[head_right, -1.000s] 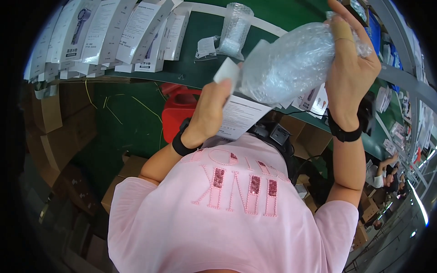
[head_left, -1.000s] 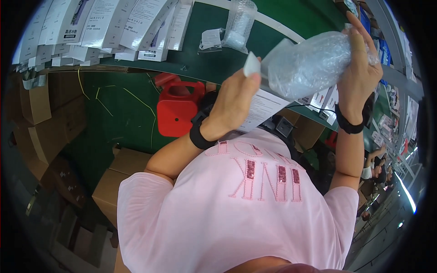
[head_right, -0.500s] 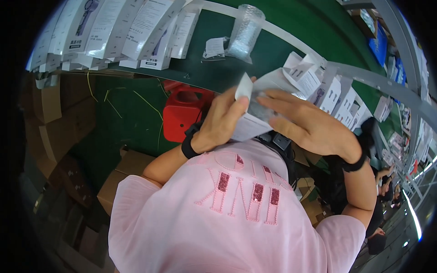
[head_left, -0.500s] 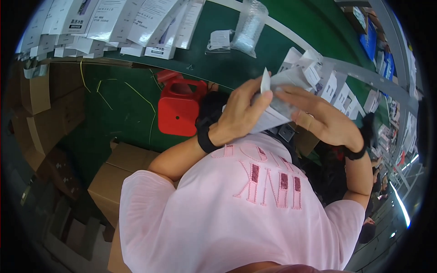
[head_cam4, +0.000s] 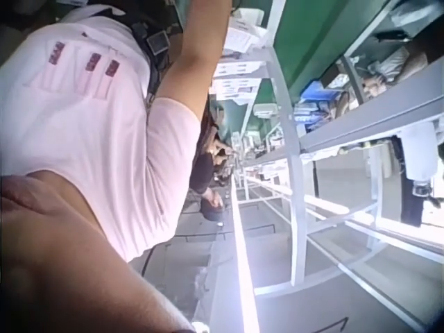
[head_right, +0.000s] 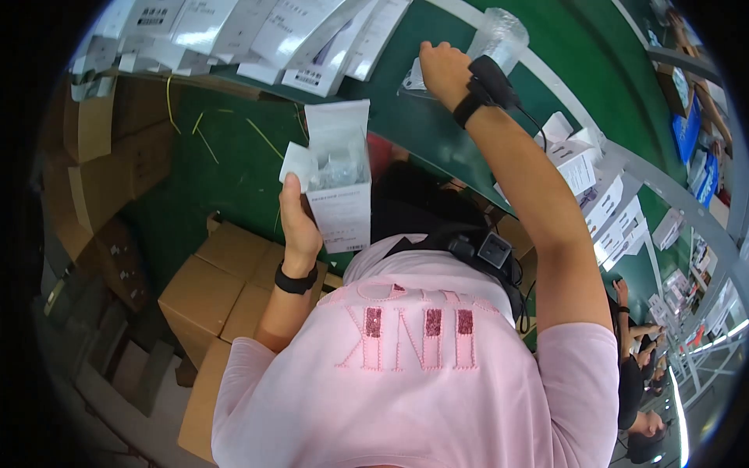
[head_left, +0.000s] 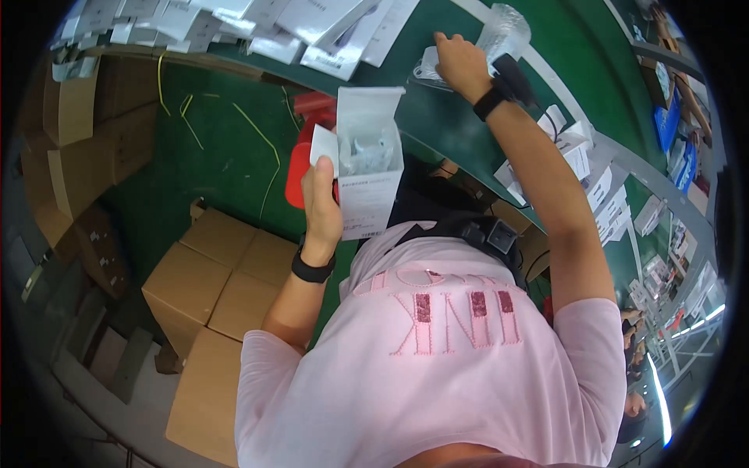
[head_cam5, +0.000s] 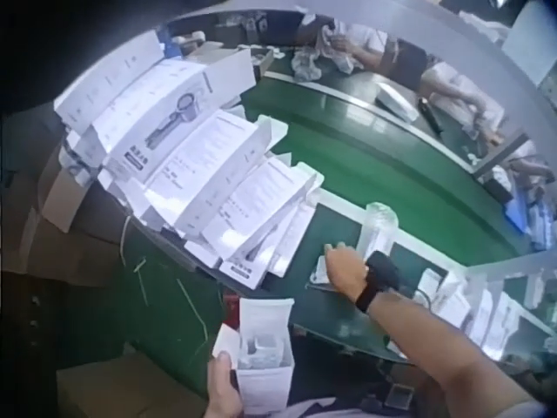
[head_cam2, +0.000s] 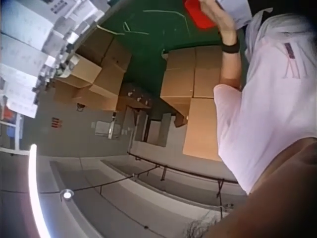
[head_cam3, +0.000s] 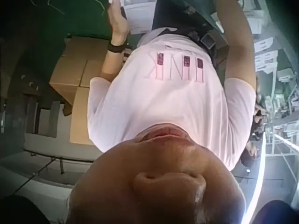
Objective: Packaging infrared thermometers into cardboard boxes with bubble wrap and instruction manuals.
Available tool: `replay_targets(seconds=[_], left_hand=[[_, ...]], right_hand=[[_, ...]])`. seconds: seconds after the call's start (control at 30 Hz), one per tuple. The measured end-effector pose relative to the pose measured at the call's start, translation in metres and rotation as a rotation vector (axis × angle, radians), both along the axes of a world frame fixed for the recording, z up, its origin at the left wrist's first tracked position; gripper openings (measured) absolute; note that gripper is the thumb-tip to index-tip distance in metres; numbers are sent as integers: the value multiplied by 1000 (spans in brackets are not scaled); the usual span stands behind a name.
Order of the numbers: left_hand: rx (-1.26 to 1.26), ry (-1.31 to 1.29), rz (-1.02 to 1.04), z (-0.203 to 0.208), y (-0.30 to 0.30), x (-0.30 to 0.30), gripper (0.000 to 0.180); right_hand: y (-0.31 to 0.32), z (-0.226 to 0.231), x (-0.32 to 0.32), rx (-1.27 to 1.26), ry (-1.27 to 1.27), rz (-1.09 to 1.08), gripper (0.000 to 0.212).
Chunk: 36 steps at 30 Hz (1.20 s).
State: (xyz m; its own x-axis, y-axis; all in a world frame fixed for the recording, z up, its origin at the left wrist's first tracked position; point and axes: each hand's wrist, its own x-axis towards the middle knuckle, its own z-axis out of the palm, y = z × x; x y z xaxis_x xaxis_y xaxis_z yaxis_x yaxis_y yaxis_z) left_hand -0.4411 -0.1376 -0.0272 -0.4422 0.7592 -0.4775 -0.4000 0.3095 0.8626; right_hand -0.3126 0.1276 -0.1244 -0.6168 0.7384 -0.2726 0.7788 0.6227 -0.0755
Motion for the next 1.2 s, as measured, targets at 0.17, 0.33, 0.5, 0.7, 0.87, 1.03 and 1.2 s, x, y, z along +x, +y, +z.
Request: replay_targets(seconds=[0.17,0.33,0.5,0.7,0.87,1.03,1.2], left_hand=[[84,-4,79,-1,10,3,52],[191,-110,-169,33,50,18,55],[301,-170,-327,53,81,57,52],[315,-415,-572,59,91,81,70],[332,-406,-594,56,93,93,69],[289,-452,-586,59,90,106,66],[258,-473,-668,55,89,103,65]], right_hand=[[14,110,3,-415,485,-87,33],[-27,257,28,-454,828,-29,24],[-50,265,39,-321,519,248,15],[-34,286,76,-177,364,242,16],[-49,287,96,-359,250,395,20],[-51,315,99,-666,-60,368,34],[-36,288,110,-748,146,273,24]])
